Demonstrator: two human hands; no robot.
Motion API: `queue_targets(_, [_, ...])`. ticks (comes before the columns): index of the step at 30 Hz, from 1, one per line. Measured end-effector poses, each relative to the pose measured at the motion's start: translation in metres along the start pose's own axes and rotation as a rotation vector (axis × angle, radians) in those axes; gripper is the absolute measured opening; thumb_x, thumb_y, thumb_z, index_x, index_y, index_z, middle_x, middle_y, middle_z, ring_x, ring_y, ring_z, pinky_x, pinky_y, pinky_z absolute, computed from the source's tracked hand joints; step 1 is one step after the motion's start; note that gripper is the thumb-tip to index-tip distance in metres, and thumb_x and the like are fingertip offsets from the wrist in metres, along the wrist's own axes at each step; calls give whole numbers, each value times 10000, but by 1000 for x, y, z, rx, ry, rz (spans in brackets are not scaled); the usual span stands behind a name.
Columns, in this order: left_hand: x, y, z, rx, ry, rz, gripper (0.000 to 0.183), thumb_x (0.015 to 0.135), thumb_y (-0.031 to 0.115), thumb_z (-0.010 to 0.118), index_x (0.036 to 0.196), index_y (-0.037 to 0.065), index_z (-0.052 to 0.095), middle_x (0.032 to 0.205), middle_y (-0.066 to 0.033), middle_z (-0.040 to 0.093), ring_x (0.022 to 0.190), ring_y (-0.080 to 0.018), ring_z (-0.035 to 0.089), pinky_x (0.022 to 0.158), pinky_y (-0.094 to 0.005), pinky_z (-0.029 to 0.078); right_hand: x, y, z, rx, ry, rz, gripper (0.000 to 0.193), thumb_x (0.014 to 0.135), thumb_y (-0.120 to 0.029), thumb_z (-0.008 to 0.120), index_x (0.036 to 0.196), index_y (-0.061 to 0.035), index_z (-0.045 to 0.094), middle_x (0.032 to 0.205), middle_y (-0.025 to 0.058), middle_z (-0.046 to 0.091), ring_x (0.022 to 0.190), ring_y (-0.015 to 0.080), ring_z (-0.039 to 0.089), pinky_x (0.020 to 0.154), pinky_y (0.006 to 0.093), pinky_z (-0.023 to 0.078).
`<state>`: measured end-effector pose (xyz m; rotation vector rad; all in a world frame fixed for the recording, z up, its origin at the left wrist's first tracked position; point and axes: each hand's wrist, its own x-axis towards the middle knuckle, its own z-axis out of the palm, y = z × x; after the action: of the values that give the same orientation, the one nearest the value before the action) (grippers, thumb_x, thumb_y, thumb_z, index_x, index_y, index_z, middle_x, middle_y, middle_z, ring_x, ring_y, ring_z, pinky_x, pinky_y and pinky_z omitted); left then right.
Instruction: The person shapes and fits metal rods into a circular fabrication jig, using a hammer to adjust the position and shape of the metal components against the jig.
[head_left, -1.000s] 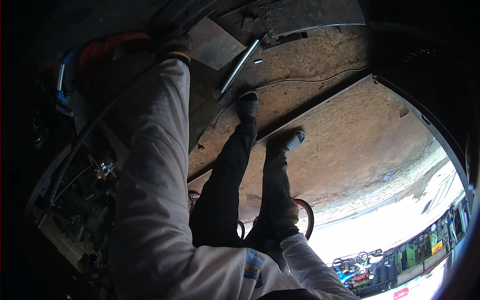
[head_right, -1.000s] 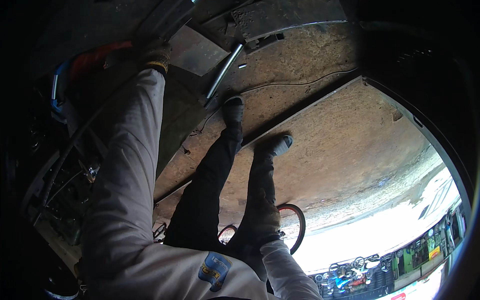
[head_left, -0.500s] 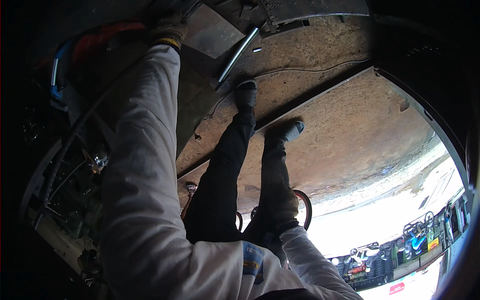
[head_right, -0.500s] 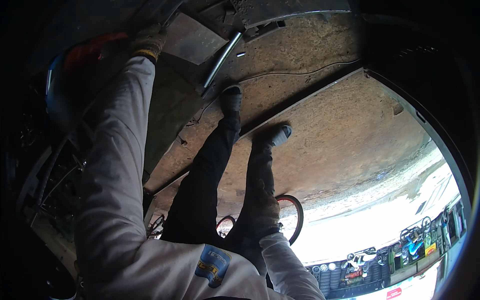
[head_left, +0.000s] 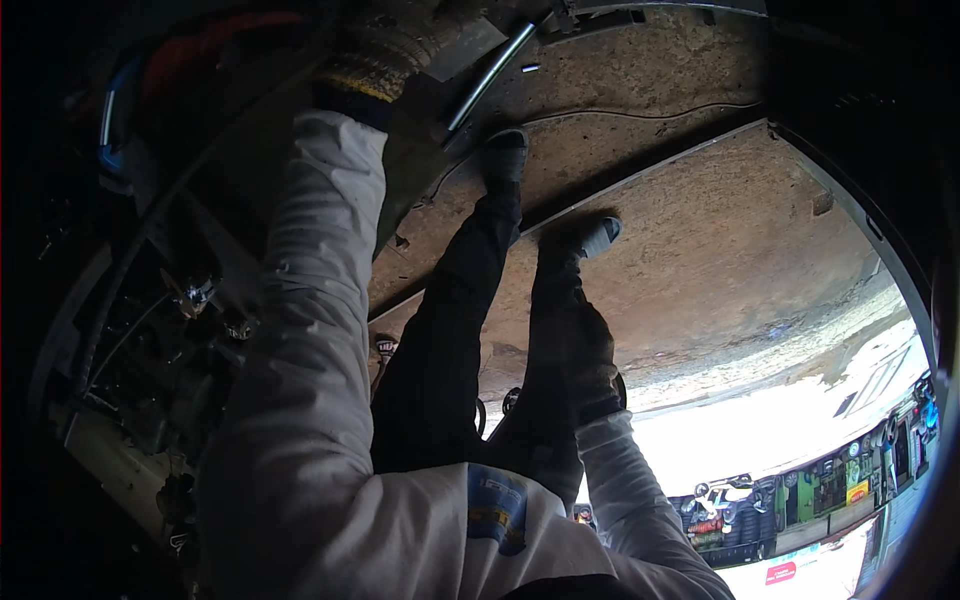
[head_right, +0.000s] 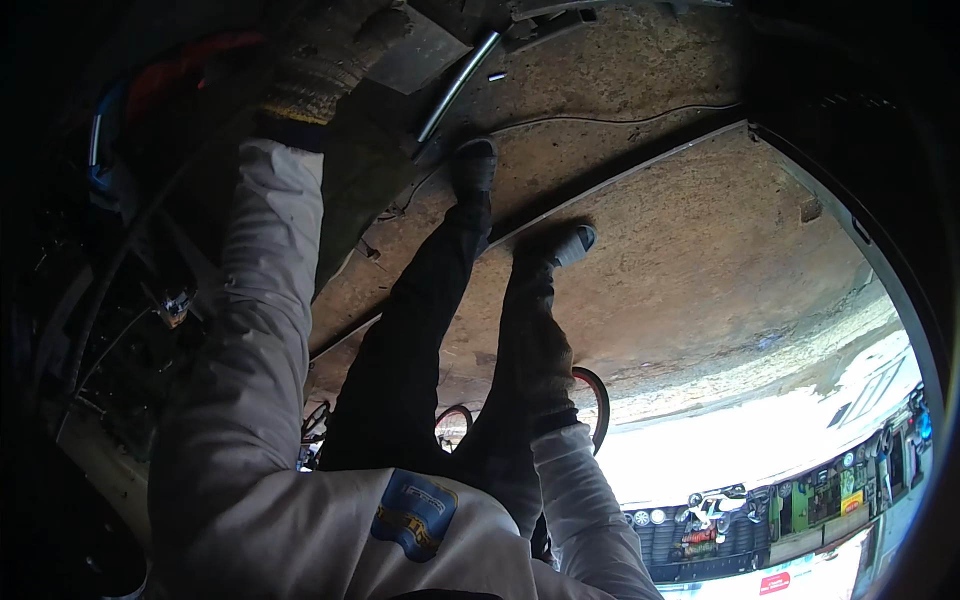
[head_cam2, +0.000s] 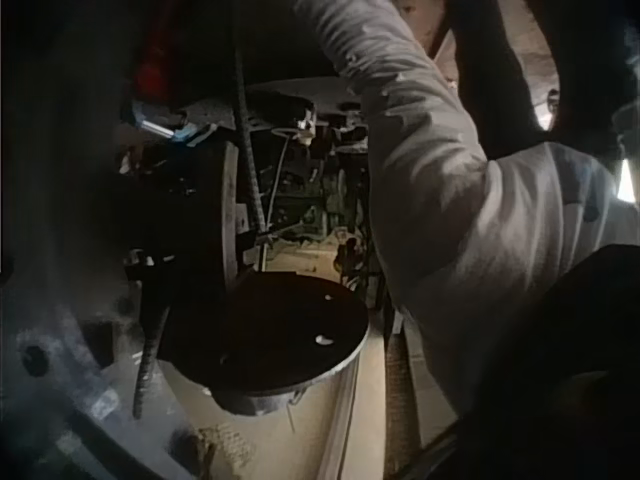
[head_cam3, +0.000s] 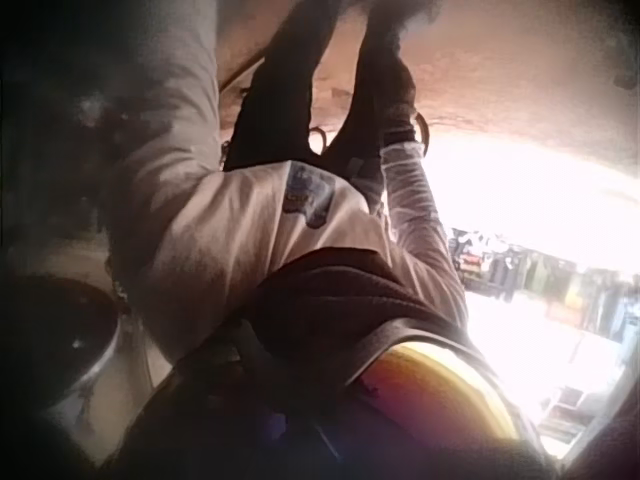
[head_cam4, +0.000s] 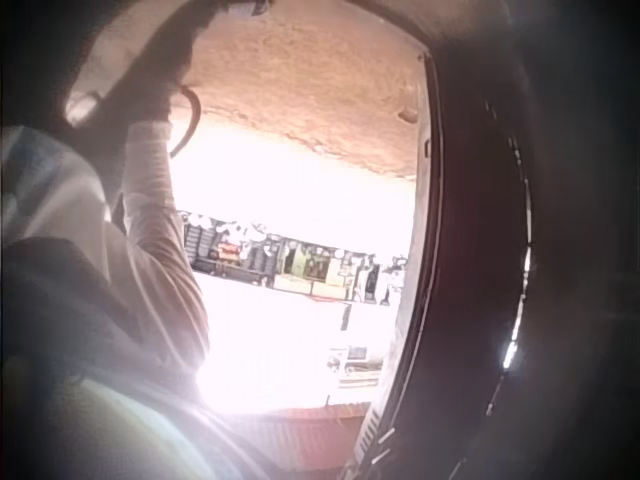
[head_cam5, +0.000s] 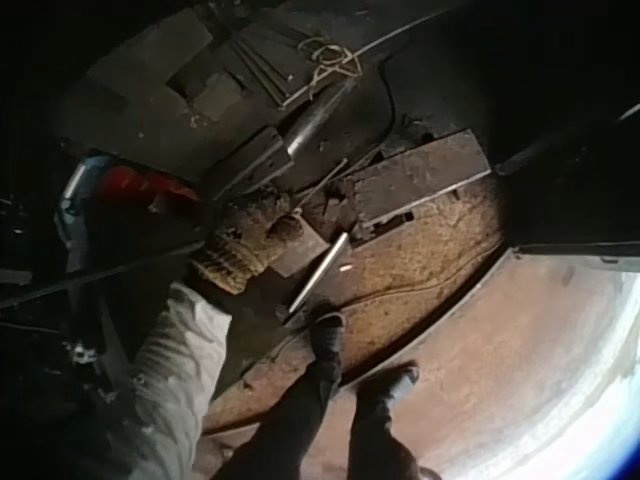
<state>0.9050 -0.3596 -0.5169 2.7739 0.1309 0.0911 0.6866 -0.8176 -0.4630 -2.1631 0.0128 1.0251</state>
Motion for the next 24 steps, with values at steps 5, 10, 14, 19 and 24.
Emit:
queue_targets(5, [-50,152,8,-652,-409,-149,362,810,339,760,1019,49,705,968,-131,714,925,-273,691,809,-386,549,111,-81,-29,451,98,58,514,903,-245,697,1347,-36,543,943,23,626,910,174,622,782,334,529])
queue_targets(10, [-112,244,13,-439,-298,-141,329,837,320,710,1067,85,696,864,-146,705,806,-309,692,706,-437,559,146,-48,-44,335,45,-124,515,842,-173,728,1312,-39,566,1022,132,674,958,270,670,805,363,547])
queue_targets(14, [-117,240,22,-565,-303,-119,344,877,286,700,1150,81,658,838,-120,686,718,-280,674,663,-403,558,145,-11,-37,162,49,-245,381,833,-128,730,1180,-35,602,1023,124,671,941,256,676,799,362,548])
queue_targets(19, [-120,173,29,-1728,-800,-843,337,898,268,712,1136,35,661,817,-73,658,628,-160,641,576,-314,547,155,-88,-46,821,-107,-116,290,886,-130,716,1130,-33,593,1031,77,658,903,216,663,805,387,556])
queue_targets(24, [-102,159,10,-1929,-785,-970,351,887,174,718,1184,6,636,866,-92,656,621,-151,649,555,-319,562,167,-93,-50,1487,-427,217,368,956,-308,650,1205,-48,576,1020,72,639,914,208,628,765,395,530])
